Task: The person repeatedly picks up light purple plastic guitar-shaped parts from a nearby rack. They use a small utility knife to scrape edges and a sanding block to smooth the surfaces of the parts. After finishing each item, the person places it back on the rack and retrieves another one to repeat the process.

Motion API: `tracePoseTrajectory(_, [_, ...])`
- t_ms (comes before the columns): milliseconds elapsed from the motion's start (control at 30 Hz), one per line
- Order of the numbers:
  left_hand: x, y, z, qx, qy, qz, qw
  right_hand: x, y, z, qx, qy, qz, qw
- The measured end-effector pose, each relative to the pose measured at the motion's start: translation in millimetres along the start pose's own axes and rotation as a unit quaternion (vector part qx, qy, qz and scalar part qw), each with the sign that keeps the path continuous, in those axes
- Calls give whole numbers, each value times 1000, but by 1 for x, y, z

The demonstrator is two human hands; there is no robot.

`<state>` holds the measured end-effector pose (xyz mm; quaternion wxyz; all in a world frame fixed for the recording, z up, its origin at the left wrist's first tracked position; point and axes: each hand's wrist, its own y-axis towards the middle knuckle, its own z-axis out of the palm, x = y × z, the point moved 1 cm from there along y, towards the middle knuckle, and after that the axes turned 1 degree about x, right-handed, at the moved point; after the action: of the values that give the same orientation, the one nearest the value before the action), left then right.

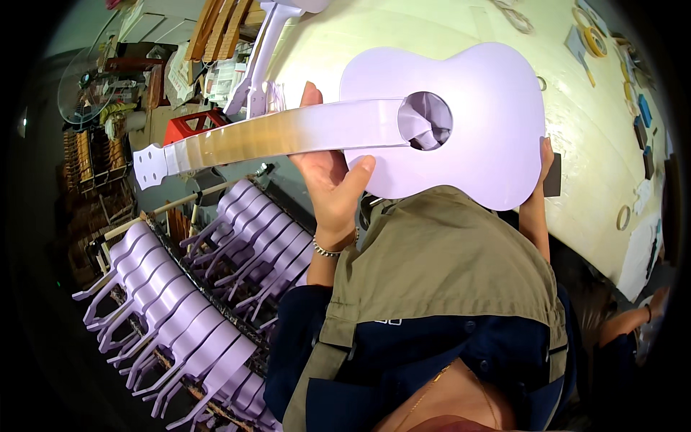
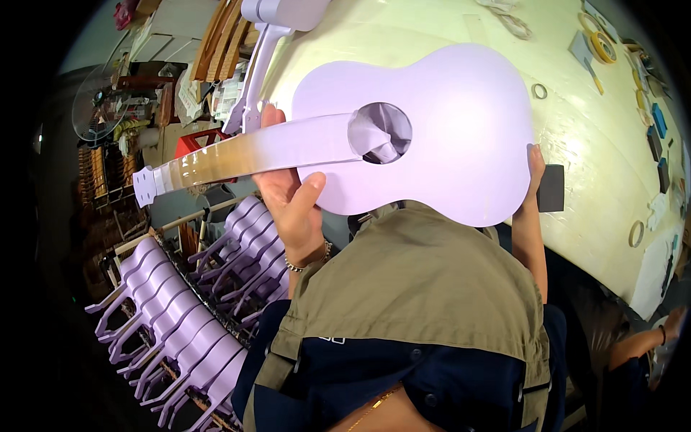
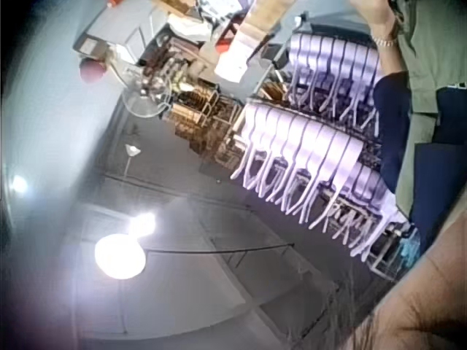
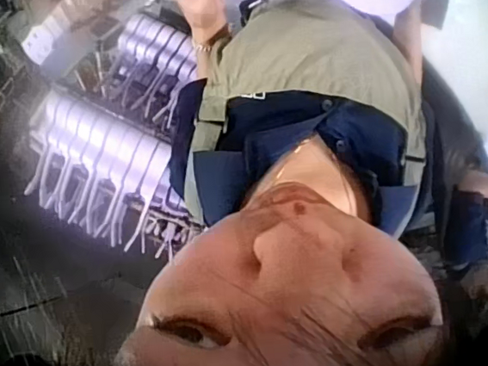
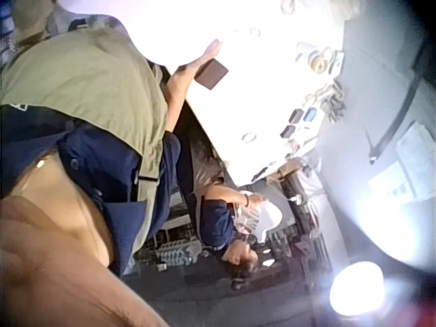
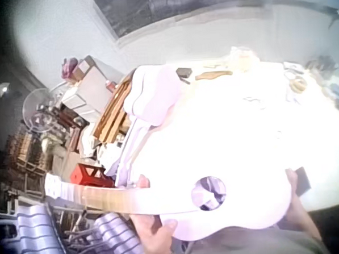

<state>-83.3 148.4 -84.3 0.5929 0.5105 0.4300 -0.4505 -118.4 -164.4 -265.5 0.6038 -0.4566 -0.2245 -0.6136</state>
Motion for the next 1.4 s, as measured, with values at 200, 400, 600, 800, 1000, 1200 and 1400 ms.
tracePoseTrajectory(200, [1,4,4,-67,-77,-39,994,9,-3,8,4,60,7,998])
tracePoseTrajectory(400, [8,9,-5,-42,-114,-8,993,5,7,1,-3,-43,31,999])
tracePoseTrajectory(600, [0,14,0,-67,-74,-14,995,9,-8,26,-46,-62,114,990])
tracePoseTrajectory(800, [-12,25,-17,-29,-63,15,997,29,9,18,90,-234,-36,967])
tracePoseTrajectory(1000, [-10,21,-6,32,-88,25,995,-10,22,17,15,-339,-16,940])
tracePoseTrajectory(1200, [-12,12,0,25,-29,55,998,-22,18,31,26,-441,-131,887])
tracePoseTrajectory(1400, [-3,7,-6,-40,-86,32,995,-12,16,33,32,-469,-118,875])
